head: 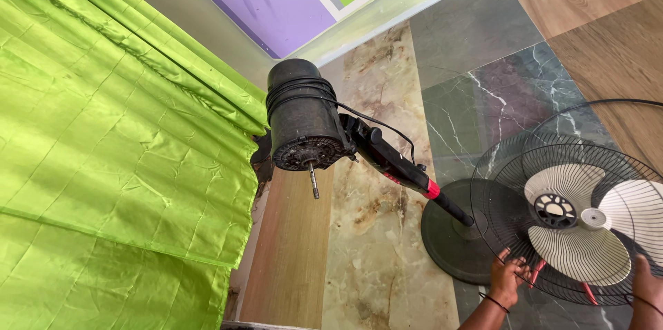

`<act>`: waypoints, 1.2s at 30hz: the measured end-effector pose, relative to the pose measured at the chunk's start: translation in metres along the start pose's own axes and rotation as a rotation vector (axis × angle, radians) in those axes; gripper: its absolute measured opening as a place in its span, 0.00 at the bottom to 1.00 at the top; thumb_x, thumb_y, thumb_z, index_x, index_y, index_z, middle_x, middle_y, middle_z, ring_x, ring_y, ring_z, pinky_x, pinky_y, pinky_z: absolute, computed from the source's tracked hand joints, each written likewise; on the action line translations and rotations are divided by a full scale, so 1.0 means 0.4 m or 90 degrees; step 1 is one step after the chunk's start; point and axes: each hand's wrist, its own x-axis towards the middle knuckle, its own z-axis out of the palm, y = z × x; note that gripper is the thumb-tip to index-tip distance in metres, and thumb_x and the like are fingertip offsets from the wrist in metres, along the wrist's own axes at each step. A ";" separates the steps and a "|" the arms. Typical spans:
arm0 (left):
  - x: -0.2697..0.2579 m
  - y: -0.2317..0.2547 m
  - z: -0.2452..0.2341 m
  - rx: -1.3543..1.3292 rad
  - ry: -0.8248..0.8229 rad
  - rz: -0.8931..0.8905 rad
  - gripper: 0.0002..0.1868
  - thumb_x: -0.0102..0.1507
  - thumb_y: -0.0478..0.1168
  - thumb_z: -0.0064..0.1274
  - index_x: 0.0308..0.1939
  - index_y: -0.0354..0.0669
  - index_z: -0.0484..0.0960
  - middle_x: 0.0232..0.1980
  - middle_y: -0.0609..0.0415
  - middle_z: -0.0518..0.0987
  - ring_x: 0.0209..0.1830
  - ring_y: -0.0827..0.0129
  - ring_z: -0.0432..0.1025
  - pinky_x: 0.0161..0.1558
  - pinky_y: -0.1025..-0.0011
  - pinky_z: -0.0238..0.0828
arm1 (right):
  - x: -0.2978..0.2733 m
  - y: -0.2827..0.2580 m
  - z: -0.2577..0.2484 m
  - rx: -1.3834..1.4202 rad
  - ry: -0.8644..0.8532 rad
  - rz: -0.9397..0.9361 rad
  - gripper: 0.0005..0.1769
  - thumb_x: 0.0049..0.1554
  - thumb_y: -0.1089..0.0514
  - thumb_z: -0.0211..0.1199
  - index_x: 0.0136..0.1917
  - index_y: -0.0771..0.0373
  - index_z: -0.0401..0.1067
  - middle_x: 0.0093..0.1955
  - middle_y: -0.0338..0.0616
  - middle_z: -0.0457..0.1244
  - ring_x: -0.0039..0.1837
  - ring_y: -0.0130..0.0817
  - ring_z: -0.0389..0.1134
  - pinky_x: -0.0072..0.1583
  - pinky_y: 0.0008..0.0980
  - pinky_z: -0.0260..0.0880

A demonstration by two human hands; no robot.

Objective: The person uses pliers to loosen the central nut on a standing fan, then removes the fan blades and the front protective cage. The person places the removed parts on the floor next to the fan.

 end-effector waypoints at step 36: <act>-0.217 0.308 -0.097 -0.098 -0.312 0.345 0.35 0.63 0.25 0.46 0.75 0.44 0.61 0.77 0.39 0.65 0.78 0.45 0.62 0.77 0.49 0.54 | -0.299 -0.236 -0.010 0.816 -0.252 -0.177 0.52 0.61 0.12 0.46 0.78 0.53 0.59 0.76 0.66 0.54 0.75 0.65 0.57 0.72 0.73 0.57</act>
